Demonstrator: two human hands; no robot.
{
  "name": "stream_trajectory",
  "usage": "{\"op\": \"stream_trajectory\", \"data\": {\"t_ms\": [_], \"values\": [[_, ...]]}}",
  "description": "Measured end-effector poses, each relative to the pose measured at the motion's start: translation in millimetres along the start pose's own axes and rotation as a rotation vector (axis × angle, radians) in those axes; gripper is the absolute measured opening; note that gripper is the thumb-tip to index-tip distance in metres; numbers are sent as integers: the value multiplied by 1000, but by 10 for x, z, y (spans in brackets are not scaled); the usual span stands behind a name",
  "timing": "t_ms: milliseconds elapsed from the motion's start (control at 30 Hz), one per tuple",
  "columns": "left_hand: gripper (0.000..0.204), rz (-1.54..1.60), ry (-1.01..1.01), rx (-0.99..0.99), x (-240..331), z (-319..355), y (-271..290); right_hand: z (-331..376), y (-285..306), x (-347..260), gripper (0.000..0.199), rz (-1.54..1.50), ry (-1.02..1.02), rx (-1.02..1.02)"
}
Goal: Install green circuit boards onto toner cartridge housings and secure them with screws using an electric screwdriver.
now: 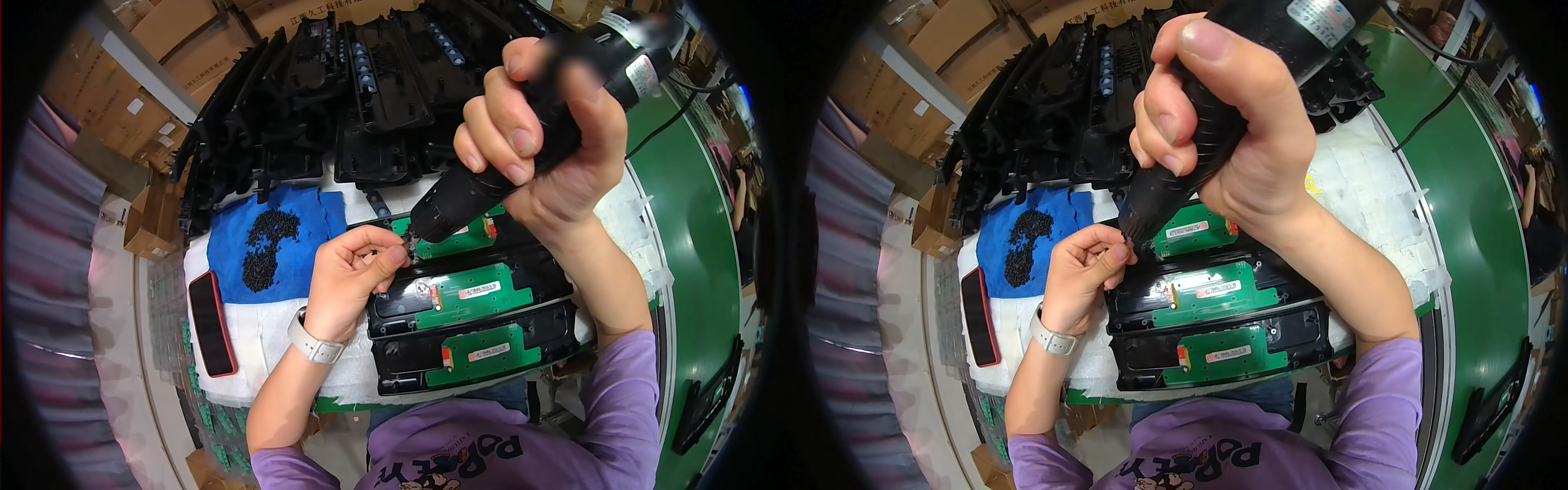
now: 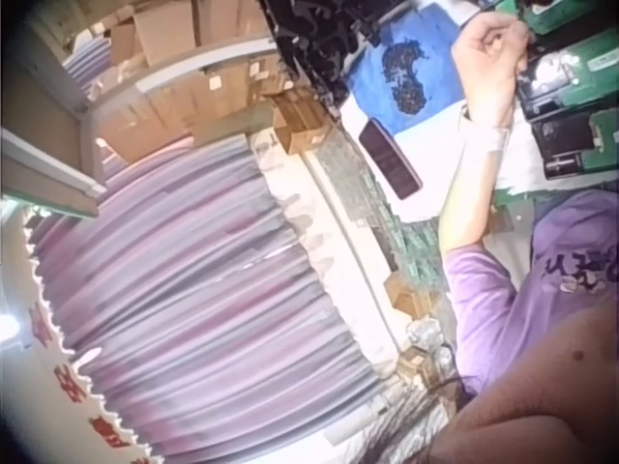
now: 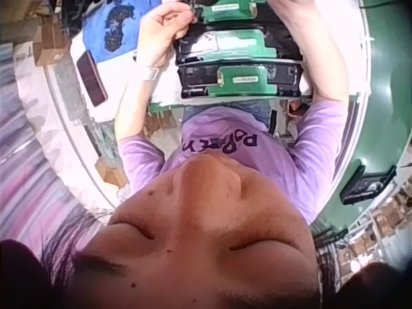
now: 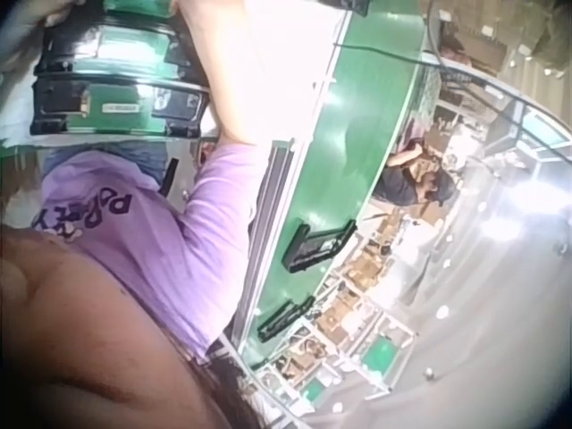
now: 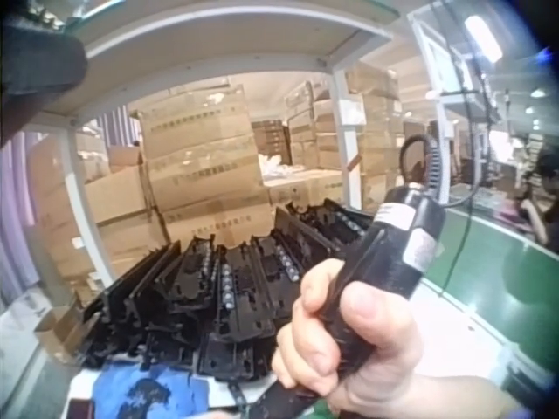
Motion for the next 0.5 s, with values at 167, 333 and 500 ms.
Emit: {"op": "stream_trajectory", "data": {"t_ms": [167, 333, 500], "values": [[10, -60, -8, -1, 7, 8, -25, 6, 21, 47, 25, 8, -80, 66], [11, 66, 17, -44, 6, 24, -18, 35, 62, 55, 29, 83, -55, 240], [14, 86, -27, 32, 2, 13, 9, 108, 20, 10, 30, 227, -13, 279]]}}
Point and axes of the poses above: each hand's wrist, its own z-axis away from the middle knuckle, its own y-axis out of the back of the hand, x = y × z, the point moved 5 cm from there along -z, towards the middle knuckle, and after that the axes turned 3 degrees about -y, right-handed, at the moved point
